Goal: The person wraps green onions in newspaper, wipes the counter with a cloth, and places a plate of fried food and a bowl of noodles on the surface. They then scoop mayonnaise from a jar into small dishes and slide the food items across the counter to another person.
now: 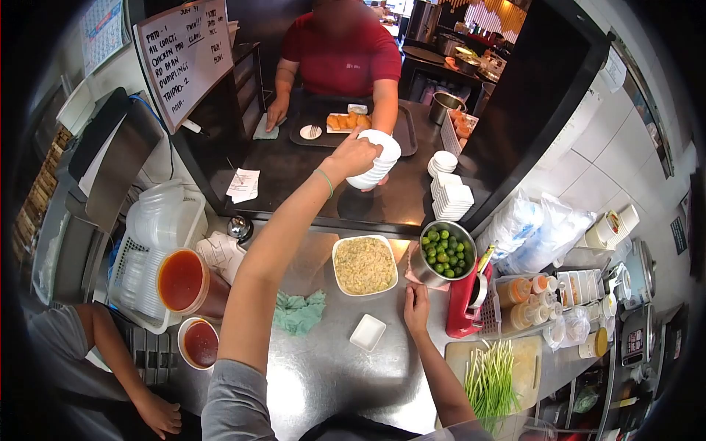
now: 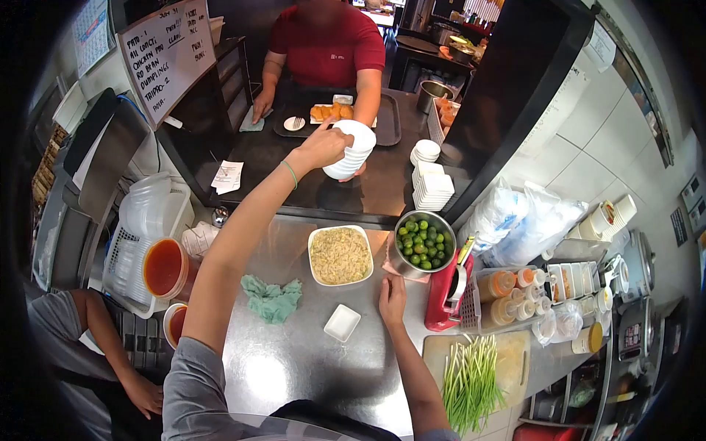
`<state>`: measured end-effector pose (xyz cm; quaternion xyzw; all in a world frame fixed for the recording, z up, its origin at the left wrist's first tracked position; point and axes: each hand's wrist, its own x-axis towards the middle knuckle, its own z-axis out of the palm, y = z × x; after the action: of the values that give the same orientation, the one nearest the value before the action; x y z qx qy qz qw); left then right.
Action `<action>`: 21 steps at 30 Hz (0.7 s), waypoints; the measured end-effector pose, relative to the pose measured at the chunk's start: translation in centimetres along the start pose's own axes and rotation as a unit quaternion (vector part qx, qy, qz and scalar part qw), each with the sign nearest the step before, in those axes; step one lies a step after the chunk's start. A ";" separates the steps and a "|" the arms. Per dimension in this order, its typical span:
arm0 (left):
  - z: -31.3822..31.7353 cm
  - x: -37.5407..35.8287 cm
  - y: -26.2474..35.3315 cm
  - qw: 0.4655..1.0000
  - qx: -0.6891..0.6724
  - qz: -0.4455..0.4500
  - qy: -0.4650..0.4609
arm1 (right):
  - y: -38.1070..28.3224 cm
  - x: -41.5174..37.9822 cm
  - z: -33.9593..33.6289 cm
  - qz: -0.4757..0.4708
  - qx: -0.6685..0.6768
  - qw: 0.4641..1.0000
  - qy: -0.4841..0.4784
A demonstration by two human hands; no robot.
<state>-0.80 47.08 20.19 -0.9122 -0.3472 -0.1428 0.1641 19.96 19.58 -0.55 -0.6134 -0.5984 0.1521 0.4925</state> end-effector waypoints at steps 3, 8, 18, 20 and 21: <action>1.6 -0.8 -0.5 0.997 -0.077 -0.016 0.007 | 0.2 0.0 0.1 -0.001 0.003 1.000 0.002; 2.7 -1.9 -1.5 0.989 -0.146 -0.017 -0.016 | 0.0 0.1 0.0 0.012 0.003 1.000 -0.005; -2.3 -4.2 -1.5 0.783 -0.605 -0.119 0.084 | 0.7 0.1 0.3 -0.033 -0.012 0.999 0.022; -5.4 -5.9 -0.3 0.739 -0.650 -0.151 0.090 | 1.2 0.1 0.4 -0.019 0.000 1.000 0.012; -6.6 -6.9 0.1 0.725 -0.663 -0.165 0.087 | 1.2 0.0 0.5 -0.013 0.007 1.000 0.006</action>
<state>-6.65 40.39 23.56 -0.7004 -0.2935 -0.4403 -0.4791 20.33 20.07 -1.73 -0.6027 -0.6025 0.1462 0.5024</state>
